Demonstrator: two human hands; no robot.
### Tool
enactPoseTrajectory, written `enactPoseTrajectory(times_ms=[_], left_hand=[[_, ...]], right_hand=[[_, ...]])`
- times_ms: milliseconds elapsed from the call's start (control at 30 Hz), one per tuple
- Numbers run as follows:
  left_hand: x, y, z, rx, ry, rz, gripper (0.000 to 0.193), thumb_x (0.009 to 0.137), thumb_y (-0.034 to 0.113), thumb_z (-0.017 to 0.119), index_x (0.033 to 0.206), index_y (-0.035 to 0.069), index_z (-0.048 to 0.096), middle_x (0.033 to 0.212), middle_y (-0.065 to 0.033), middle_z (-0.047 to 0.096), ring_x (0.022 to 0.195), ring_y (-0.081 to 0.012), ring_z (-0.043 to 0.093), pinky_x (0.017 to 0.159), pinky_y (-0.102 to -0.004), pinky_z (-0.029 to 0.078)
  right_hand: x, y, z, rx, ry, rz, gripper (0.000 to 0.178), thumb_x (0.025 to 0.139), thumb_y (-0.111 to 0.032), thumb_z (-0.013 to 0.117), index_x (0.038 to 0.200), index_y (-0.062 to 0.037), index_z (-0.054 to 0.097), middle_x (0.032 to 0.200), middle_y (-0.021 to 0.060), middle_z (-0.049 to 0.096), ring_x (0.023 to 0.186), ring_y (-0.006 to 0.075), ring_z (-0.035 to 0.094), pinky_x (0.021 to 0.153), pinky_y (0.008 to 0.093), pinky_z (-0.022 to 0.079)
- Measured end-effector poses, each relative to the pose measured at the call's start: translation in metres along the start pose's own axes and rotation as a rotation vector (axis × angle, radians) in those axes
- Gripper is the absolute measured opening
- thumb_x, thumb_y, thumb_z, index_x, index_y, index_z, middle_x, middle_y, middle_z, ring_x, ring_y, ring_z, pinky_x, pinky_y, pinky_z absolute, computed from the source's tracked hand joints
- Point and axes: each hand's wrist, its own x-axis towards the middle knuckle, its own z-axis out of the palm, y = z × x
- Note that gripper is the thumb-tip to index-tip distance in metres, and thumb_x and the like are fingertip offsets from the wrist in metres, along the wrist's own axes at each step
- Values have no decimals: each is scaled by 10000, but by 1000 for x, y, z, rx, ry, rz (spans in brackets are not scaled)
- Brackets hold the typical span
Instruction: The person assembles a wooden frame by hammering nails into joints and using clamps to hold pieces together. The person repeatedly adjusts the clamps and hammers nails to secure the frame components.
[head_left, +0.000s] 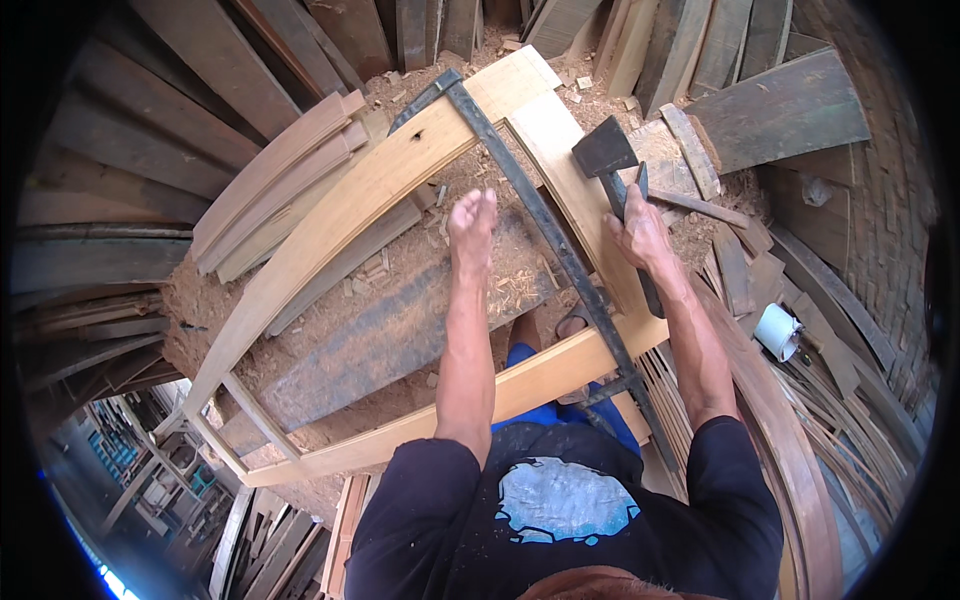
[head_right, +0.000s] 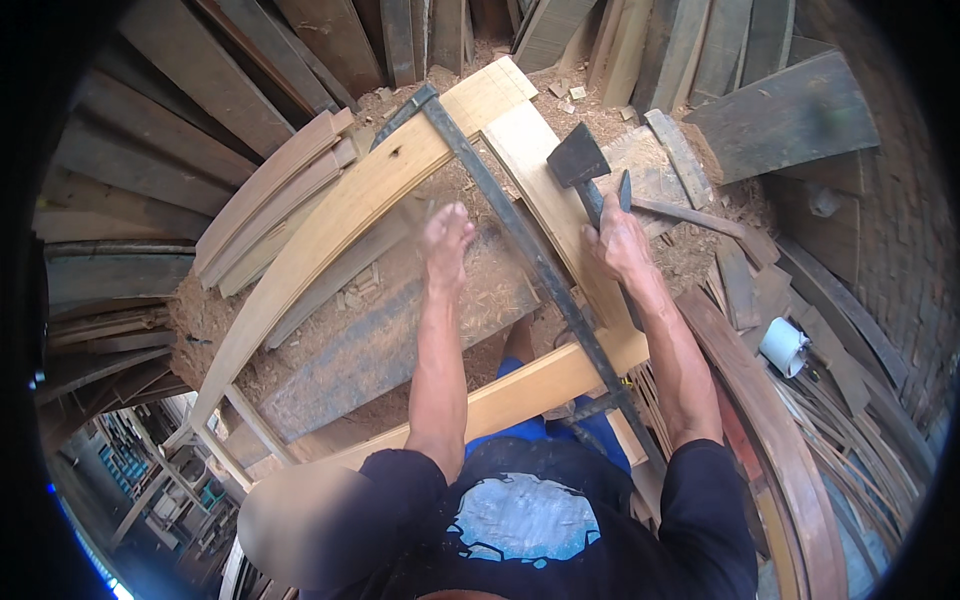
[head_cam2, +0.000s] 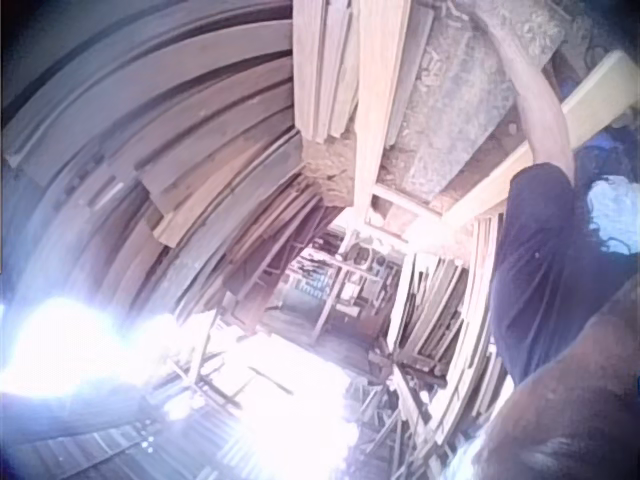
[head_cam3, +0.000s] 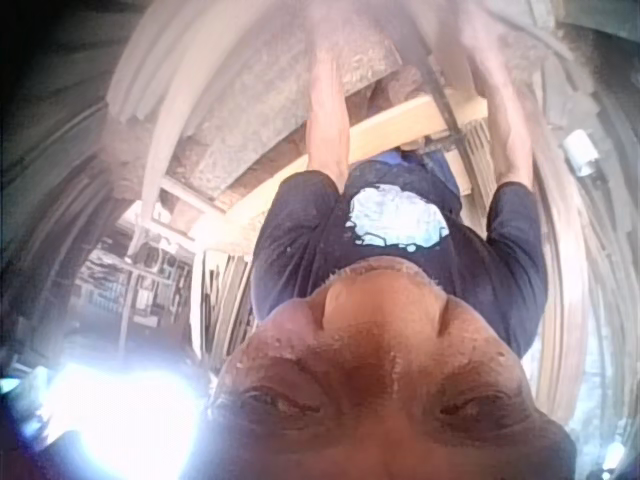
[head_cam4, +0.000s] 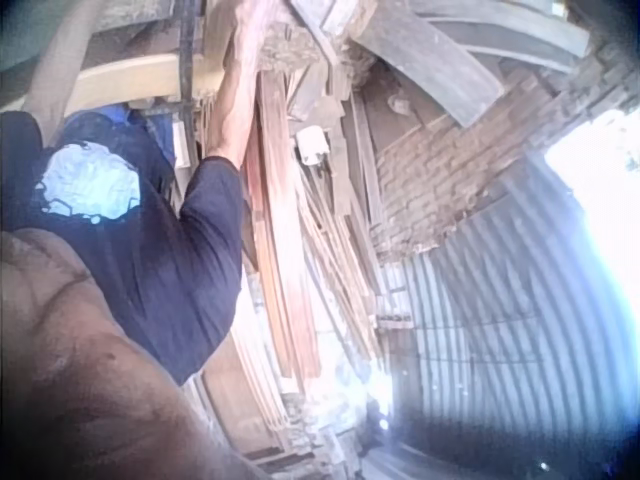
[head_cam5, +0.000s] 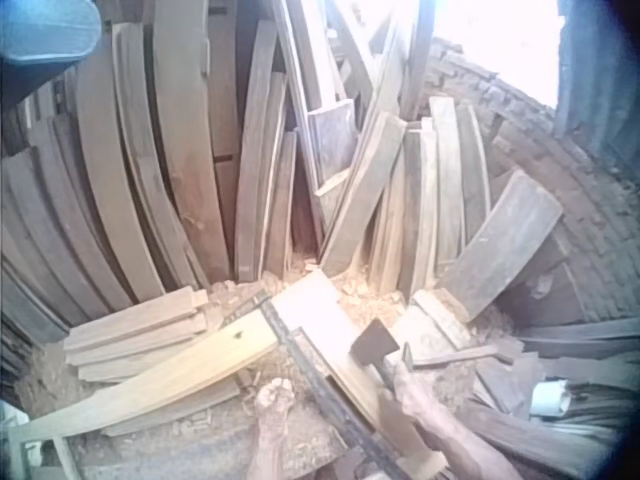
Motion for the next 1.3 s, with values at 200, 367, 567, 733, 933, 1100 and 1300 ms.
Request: enactPoseTrajectory(times_ms=[200,367,567,733,933,1100,1300], left_hand=[[126,0,44,-727,-299,-121,830,824,458,807,1405,-12,445,1380,-198,563,1337,-343,494,1186,-477,356],[128,-5,72,-896,-403,23,850,809,370,830,1439,-10,405,1427,-200,524,1349,-347,486,1203,-479,336],[139,-17,58,-871,-389,-15,872,820,389,818,1446,-33,381,1433,-231,511,1363,-370,472,1223,-483,293],[134,-10,64,-815,-381,0,906,786,473,832,1436,-18,437,1341,-176,598,1271,-296,574,1111,-410,460],[130,-5,65,-801,-387,14,915,789,488,823,1443,-18,430,1356,-186,587,1277,-306,570,1111,-414,461],[134,-11,62,-789,-361,-5,917,791,494,818,1446,-16,429,1373,-184,578,1280,-304,567,1116,-412,455],[134,-11,64,-867,-393,20,913,835,428,795,1466,-50,341,1446,-250,495,1382,-388,451,1224,-495,292]], right_hand=[[1,-6,8,-28,-4,17,433,899,-200,667,1163,69,454,838,354,633,873,547,630,771,571,500],[0,6,14,19,-6,84,476,885,-207,692,1202,61,460,874,331,643,871,526,643,767,563,502],[26,-3,-33,498,-127,119,447,876,-181,659,1239,52,540,776,97,616,679,195,626,639,360,513],[70,11,-54,616,-62,119,330,900,-222,636,1107,30,586,760,56,598,595,152,600,550,332,489],[84,5,-50,536,-242,108,326,887,-223,650,1132,-11,619,745,24,585,621,121,592,576,311,481],[75,2,-44,558,-272,158,372,862,-208,642,1177,-10,641,756,31,601,631,131,600,602,315,503],[69,5,-57,538,-300,129,358,858,-193,651,1139,28,632,755,45,611,616,130,608,600,310,503]])
